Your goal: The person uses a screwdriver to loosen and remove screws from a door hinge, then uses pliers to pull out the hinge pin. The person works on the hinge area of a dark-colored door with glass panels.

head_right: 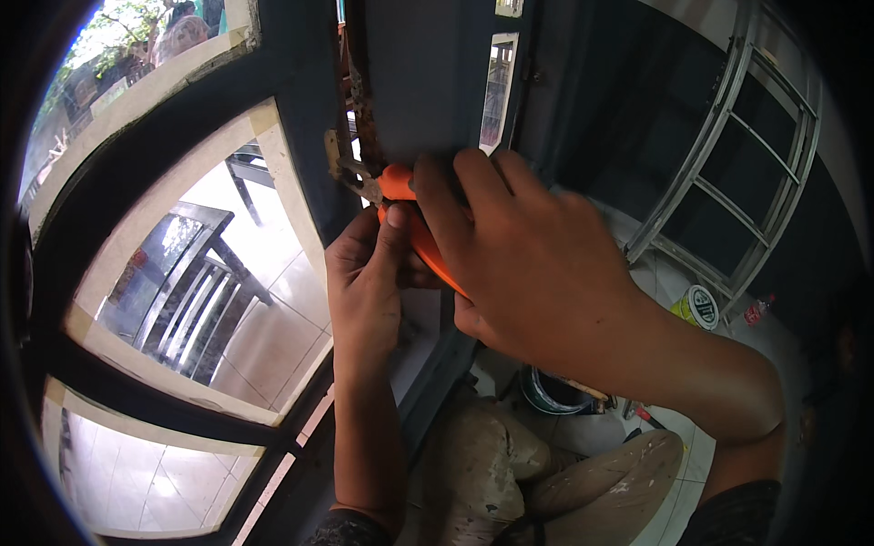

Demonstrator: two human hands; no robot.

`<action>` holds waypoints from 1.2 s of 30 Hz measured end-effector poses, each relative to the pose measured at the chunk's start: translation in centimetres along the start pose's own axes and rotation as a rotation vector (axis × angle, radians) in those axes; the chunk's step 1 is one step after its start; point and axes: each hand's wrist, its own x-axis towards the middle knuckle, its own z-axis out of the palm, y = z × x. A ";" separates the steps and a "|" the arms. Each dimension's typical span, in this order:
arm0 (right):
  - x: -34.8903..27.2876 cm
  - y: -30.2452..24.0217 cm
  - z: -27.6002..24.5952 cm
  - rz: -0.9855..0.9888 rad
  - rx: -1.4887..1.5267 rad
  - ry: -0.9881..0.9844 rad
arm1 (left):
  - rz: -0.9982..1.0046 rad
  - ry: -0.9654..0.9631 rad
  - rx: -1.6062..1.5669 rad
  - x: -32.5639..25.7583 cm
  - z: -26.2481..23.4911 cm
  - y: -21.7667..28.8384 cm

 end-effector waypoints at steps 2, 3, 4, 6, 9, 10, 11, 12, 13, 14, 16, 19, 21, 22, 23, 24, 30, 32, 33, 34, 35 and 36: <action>0.0 0.3 0.5 -0.048 -0.003 0.045 | 0.013 0.003 0.001 0.0 0.1 0.0; 0.1 0.5 0.5 -0.075 -0.005 0.068 | 0.018 -0.002 0.003 0.0 -0.1 0.0; 0.2 0.6 0.4 -0.073 0.004 0.036 | 0.023 -0.006 0.005 0.0 -0.2 0.0; 0.2 0.9 0.3 -0.067 0.023 -0.032 | -0.005 -0.012 -0.016 0.0 -0.1 0.3; -0.2 1.2 0.6 -0.092 0.086 -0.035 | -0.040 0.001 -0.014 0.0 -0.1 0.4; -0.2 1.3 0.7 -0.094 0.084 -0.044 | -0.050 0.008 -0.008 0.0 -0.1 0.4; -0.2 1.4 0.8 -0.095 0.084 -0.050 | -0.052 0.029 -0.010 0.0 0.1 0.3; -0.2 1.6 0.9 -0.097 0.084 -0.057 | -0.054 0.051 -0.012 -0.1 0.3 0.2; -0.3 1.8 1.2 -0.101 0.132 -0.025 | -0.056 0.073 -0.013 -0.2 0.4 0.1; -0.4 2.0 1.7 -0.105 0.177 0.008 | -0.045 0.080 -0.010 -0.2 0.4 0.0; -0.5 2.5 2.7 -0.107 0.262 0.055 | -0.021 0.096 -0.001 -0.3 0.3 -0.3; -0.7 2.4 2.7 -0.049 0.317 0.045 | 0.026 0.081 -0.026 -0.1 0.2 -0.9; -0.8 1.5 1.9 0.065 0.298 -0.015 | 0.028 0.095 0.003 -0.1 0.3 -0.8; -0.6 1.3 2.0 0.077 0.242 -0.001 | 0.029 0.102 0.017 -0.1 0.4 -0.7; -0.6 1.0 2.2 0.092 0.187 0.013 | 0.043 0.098 0.049 -0.1 0.4 -0.7; -0.5 0.8 2.3 0.107 0.131 0.027 | 0.057 0.095 0.080 -0.1 0.4 -0.7; 0.4 0.0 1.5 0.131 0.051 -0.088 | 0.007 0.116 0.083 -0.1 0.2 -0.3; 0.6 0.3 1.6 0.076 0.056 -0.040 | -0.007 0.133 0.060 -0.2 0.3 0.0; 0.6 0.4 1.7 0.052 0.055 -0.019 | -0.009 0.135 0.061 -0.2 0.6 0.2; 0.6 0.4 1.9 0.030 0.008 0.022 | -0.010 0.138 0.062 -0.2 0.8 0.5; 0.6 0.4 2.0 0.006 -0.036 0.065 | -0.076 0.123 0.081 -0.4 0.8 0.9; 0.6 0.5 2.2 -0.017 -0.080 0.108 | -0.143 0.108 0.101 -0.6 0.8 1.4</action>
